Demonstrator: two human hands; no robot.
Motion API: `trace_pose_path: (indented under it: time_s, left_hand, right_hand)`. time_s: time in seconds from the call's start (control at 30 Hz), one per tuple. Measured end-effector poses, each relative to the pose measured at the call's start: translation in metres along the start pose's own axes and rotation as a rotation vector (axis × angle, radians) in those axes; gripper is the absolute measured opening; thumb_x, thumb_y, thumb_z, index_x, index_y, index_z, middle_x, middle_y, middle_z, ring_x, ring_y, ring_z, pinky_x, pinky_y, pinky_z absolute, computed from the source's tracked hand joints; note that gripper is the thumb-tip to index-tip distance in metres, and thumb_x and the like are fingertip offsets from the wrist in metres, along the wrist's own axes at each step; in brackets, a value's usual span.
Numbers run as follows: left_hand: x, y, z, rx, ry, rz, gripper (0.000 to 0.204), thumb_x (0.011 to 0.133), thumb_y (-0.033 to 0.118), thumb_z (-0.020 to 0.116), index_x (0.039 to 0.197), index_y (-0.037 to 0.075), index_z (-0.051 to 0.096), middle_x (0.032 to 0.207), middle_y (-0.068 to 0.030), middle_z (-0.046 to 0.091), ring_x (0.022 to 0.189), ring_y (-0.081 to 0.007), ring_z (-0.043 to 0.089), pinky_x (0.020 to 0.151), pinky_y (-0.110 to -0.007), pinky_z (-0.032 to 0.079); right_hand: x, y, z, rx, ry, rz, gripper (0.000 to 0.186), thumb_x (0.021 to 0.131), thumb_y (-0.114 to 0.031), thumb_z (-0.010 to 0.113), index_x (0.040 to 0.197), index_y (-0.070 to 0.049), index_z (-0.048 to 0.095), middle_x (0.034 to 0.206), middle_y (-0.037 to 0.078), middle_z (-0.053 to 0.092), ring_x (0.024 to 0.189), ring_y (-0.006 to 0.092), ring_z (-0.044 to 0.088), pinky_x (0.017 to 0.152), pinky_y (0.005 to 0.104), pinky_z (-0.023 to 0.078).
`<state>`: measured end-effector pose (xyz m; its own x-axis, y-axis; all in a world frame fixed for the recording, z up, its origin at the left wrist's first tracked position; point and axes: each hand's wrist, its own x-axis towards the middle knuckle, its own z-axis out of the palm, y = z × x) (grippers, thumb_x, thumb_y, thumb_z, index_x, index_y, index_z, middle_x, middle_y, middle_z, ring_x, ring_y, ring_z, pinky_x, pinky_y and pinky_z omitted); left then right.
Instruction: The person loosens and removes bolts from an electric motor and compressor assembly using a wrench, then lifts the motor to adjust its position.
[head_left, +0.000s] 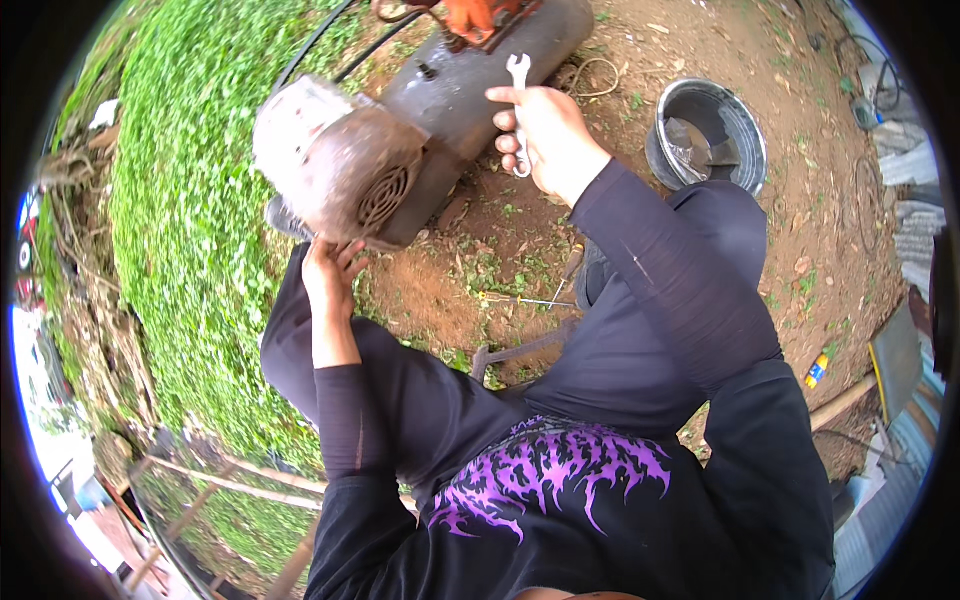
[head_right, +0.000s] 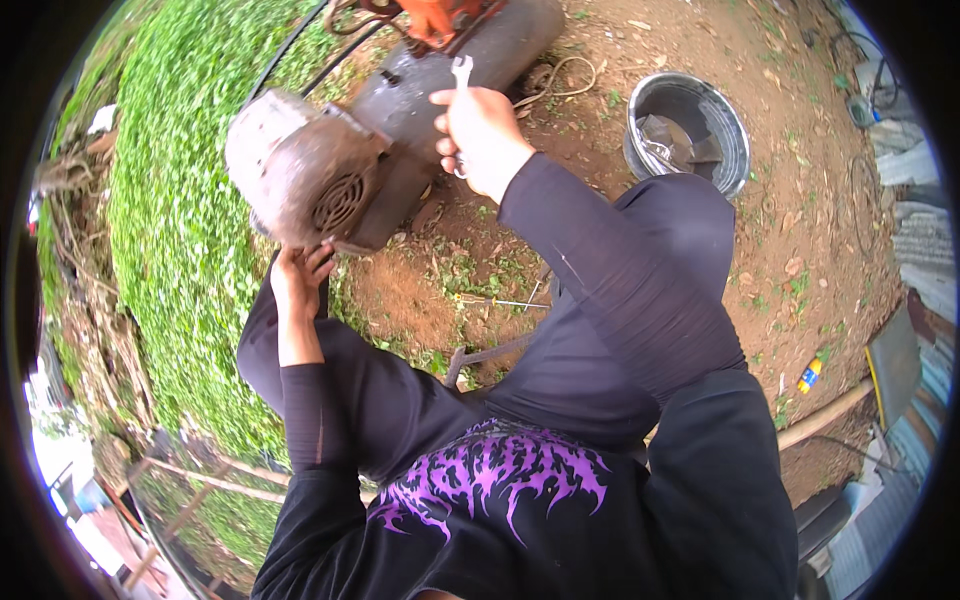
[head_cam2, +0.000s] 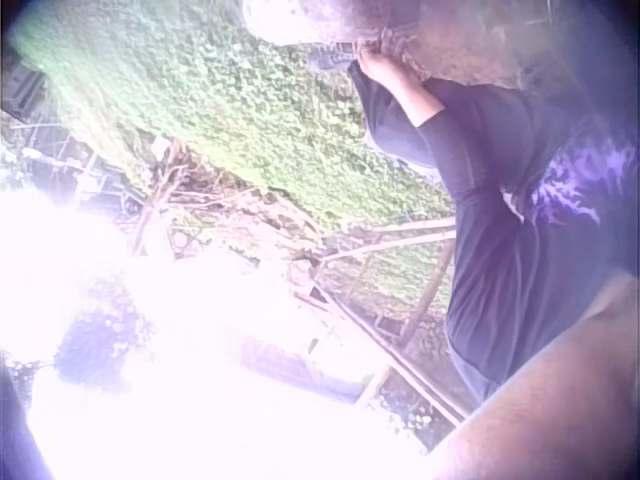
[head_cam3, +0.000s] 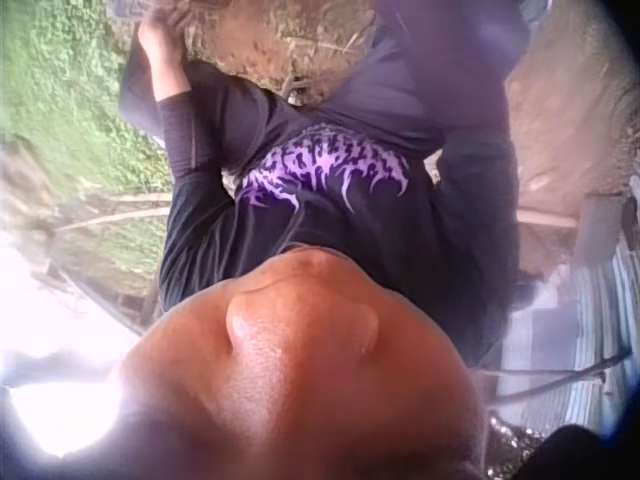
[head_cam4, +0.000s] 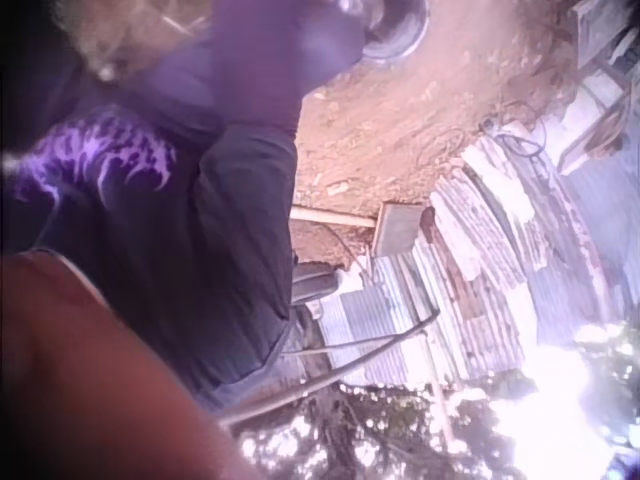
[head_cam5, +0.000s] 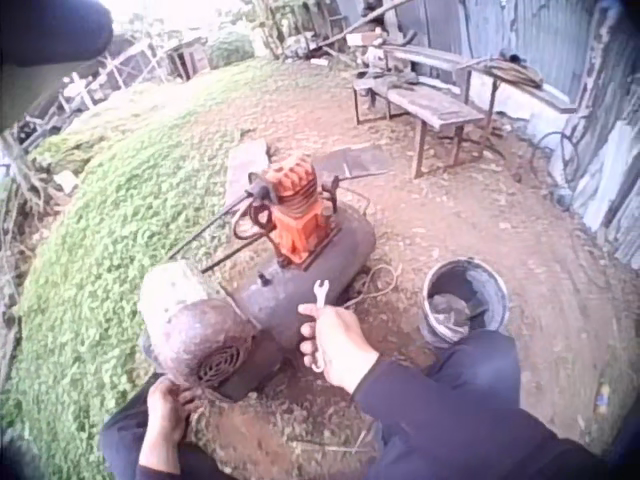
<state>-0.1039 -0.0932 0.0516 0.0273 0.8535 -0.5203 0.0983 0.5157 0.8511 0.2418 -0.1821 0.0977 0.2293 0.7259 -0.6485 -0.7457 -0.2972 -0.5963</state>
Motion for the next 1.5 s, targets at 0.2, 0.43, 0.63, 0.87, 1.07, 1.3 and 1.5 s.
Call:
trace_pose_path:
  time_s: [0.2,0.43,0.63,0.87,1.07,1.3,1.5]
  left_hand:
    - [0.033,-0.001,0.005,-0.176,-0.190,-0.179,0.053,0.100,0.046,0.046,0.136,0.006,0.047,0.126,-0.0142,0.061,0.102,-0.0307,0.067,0.075,-0.041,0.060]
    - [0.019,0.014,0.033,-0.392,-0.017,-0.349,0.060,0.098,0.053,0.041,0.136,0.009,0.048,0.133,-0.0163,0.054,0.117,-0.0340,0.054,0.093,-0.048,0.049]
    - [0.029,0.002,0.036,-0.389,0.057,-0.341,0.051,0.100,0.044,0.043,0.134,0.006,0.048,0.132,-0.0184,0.053,0.117,-0.0355,0.052,0.094,-0.052,0.048]
    - [0.028,-0.001,0.028,-0.366,0.022,-0.271,0.044,0.100,0.035,0.049,0.132,0.005,0.050,0.128,-0.0172,0.057,0.111,-0.0334,0.058,0.090,-0.045,0.052]
    - [0.023,0.007,0.026,-0.418,0.019,-0.284,0.044,0.100,0.035,0.051,0.133,0.006,0.051,0.129,-0.0178,0.057,0.113,-0.0335,0.057,0.089,-0.044,0.053]
    - [0.028,0.008,0.005,-0.452,-0.014,-0.289,0.054,0.099,0.047,0.046,0.135,0.007,0.051,0.132,-0.0199,0.055,0.116,-0.0358,0.056,0.093,-0.048,0.051]
    - [0.019,0.015,0.017,-0.455,0.046,-0.324,0.057,0.099,0.048,0.046,0.134,0.003,0.049,0.131,-0.0209,0.055,0.116,-0.0376,0.055,0.092,-0.049,0.051]
  right_hand:
    - [0.063,-0.012,0.004,0.031,0.071,0.054,0.016,0.092,-0.020,0.051,0.102,-0.007,0.052,0.073,0.001,0.046,0.050,0.0103,0.040,0.042,0.0292,0.036]
    - [0.091,0.078,0.030,-0.189,-0.048,0.176,0.026,0.089,-0.020,0.052,0.080,0.003,0.059,0.066,0.010,0.057,0.051,0.0208,0.056,0.043,0.0371,0.048]
    - [0.136,0.148,0.039,-0.150,-0.008,0.070,0.013,0.085,-0.009,0.060,0.075,-0.005,0.052,0.063,0.006,0.054,0.050,0.0210,0.054,0.045,0.0390,0.047]
    - [0.118,0.091,0.061,0.046,0.093,0.239,0.011,0.081,0.001,0.060,0.083,-0.005,0.051,0.079,0.007,0.054,0.070,0.0191,0.054,0.060,0.0377,0.045]
    - [0.110,0.085,0.068,0.188,0.136,0.292,0.016,0.085,0.003,0.063,0.083,-0.005,0.050,0.085,0.006,0.053,0.073,0.0153,0.049,0.069,0.0335,0.043]
    - [0.129,0.099,0.069,0.335,0.182,0.347,0.015,0.085,0.004,0.063,0.087,-0.003,0.050,0.084,0.007,0.054,0.071,0.0172,0.053,0.066,0.0351,0.046]
    - [0.131,0.092,0.072,0.289,0.234,0.340,0.013,0.084,0.004,0.063,0.085,-0.003,0.051,0.084,0.006,0.053,0.073,0.0171,0.052,0.069,0.0353,0.045]
